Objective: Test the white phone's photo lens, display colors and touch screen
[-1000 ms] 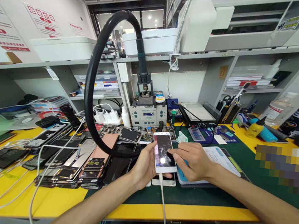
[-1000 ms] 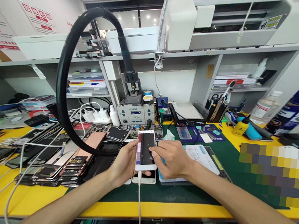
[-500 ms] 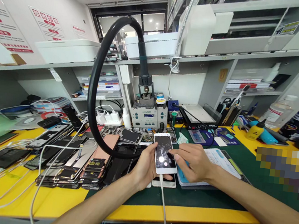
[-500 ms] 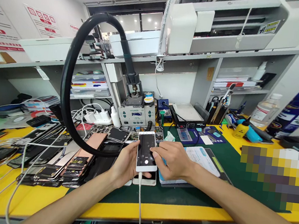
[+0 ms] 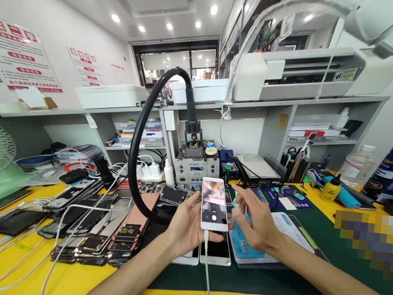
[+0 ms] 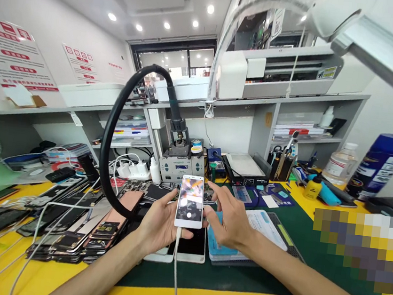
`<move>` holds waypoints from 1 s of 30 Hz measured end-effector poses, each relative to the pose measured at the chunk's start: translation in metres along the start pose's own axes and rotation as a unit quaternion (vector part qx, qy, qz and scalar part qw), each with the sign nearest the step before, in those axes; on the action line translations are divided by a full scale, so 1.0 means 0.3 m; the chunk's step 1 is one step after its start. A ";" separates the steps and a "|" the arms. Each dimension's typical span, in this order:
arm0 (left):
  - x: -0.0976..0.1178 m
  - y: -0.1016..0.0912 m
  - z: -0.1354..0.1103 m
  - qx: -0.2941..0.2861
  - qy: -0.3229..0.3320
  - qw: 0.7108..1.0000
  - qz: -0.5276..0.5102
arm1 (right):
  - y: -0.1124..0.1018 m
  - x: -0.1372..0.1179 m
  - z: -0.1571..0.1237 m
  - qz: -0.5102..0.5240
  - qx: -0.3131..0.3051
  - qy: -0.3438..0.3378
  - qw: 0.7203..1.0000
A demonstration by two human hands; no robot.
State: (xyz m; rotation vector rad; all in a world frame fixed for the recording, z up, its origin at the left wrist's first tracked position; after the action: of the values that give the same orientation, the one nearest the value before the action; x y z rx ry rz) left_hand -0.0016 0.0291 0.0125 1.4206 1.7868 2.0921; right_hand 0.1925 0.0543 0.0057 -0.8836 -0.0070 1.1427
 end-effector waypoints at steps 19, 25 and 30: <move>0.320 0.527 0.074 -0.183 0.252 0.927 0.210 | -0.318 -0.358 0.438 0.486 -0.048 0.052 0.871; 0.426 0.649 0.089 -0.194 0.310 0.900 0.238 | -0.401 -0.426 0.578 0.398 -0.001 0.010 0.917; 0.490 0.686 0.090 -0.196 0.331 0.890 0.244 | -0.424 -0.460 0.645 0.353 0.014 -0.018 0.935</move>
State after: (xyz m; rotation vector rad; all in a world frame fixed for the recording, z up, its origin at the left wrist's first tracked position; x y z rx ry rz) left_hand 0.0334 0.0633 0.2621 1.2058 1.0382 3.2709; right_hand 0.1468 0.0464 0.2713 -0.8607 0.3204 1.8226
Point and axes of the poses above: each hand's wrist, its own z-axis towards the middle knuckle, its own y-axis out of the palm, x = y × z, the point moved 2 cm from there along z, towards the middle knuckle, and after that the axes turned 5 degrees about -x, right-handed, at the moved point
